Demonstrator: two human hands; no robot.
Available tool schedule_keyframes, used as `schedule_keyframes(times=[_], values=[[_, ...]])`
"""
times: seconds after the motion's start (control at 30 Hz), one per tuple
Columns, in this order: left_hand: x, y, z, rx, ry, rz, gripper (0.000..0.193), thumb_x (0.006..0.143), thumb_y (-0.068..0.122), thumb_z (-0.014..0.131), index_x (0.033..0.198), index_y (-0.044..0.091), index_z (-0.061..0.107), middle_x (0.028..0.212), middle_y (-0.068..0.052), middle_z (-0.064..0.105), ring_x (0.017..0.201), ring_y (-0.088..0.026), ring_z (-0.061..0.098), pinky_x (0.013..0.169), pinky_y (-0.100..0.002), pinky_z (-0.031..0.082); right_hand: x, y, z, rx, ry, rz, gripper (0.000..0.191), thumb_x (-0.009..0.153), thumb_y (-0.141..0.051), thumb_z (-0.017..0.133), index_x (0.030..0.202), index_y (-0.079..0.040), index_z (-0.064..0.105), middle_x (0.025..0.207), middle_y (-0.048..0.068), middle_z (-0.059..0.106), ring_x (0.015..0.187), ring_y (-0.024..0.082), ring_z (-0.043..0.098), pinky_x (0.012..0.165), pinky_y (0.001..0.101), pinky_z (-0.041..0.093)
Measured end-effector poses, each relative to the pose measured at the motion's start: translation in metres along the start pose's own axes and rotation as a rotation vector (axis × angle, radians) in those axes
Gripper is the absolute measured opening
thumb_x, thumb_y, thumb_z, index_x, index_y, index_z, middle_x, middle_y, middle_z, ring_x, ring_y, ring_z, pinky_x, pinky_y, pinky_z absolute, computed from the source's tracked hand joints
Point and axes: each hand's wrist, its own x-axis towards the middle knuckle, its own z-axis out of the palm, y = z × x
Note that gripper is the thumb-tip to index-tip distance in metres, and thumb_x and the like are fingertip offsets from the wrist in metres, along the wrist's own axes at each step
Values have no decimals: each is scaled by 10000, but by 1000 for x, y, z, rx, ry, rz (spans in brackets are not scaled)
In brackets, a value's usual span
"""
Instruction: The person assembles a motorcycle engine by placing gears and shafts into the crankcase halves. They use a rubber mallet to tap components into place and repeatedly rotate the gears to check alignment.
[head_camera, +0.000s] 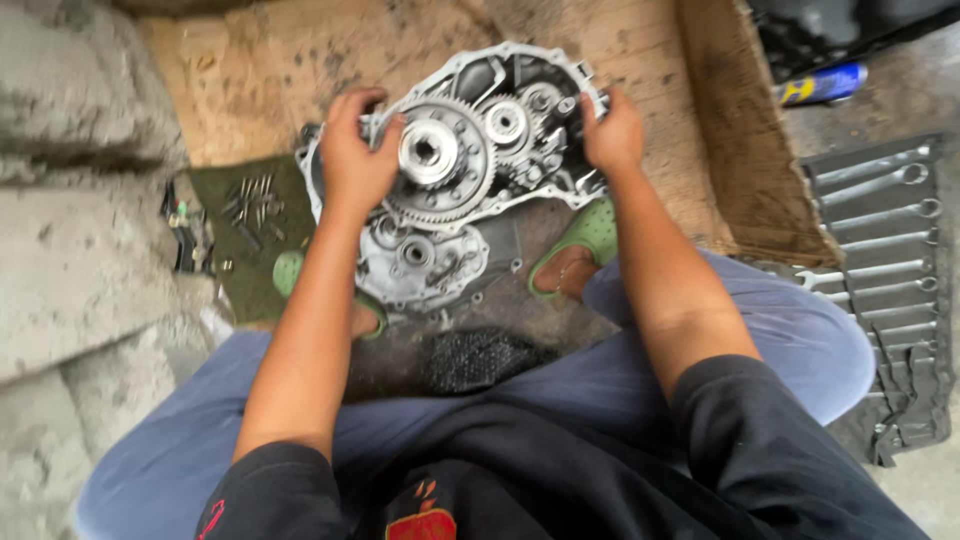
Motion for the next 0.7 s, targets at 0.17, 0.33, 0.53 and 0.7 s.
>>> schedule_keyframes(times=[0.17,0.33,0.53,0.7], values=[[-104,-63,-74,-21,179,-403,195,961,121,784,1101,13,702,1028,-84,755,905,-157,717,805,-302,565,-2,10,13,12,59,-123,416,1020,-408,690,1169,-19,687,1076,282,711,999,466,670,872,506,516],[-186,-77,-103,7,222,-607,170,942,121,763,1073,26,712,972,-64,758,845,-140,710,722,-295,561,-6,13,16,14,3,-80,357,1028,-361,674,1156,-28,685,1088,260,716,1007,466,660,867,498,509],[-213,-42,-52,95,-293,-574,335,841,234,777,1123,64,717,1007,-108,738,866,-246,726,739,-370,564,-13,3,14,32,-14,-51,359,1017,-371,663,1151,-38,679,1067,240,725,992,438,681,861,481,515],[-235,-1,-17,221,-586,-456,503,810,342,764,1254,115,690,1229,-168,664,1095,-386,638,908,-478,521,-18,-12,13,-24,12,-63,400,1025,-422,673,1144,-40,688,1061,254,720,998,459,664,862,496,504]])
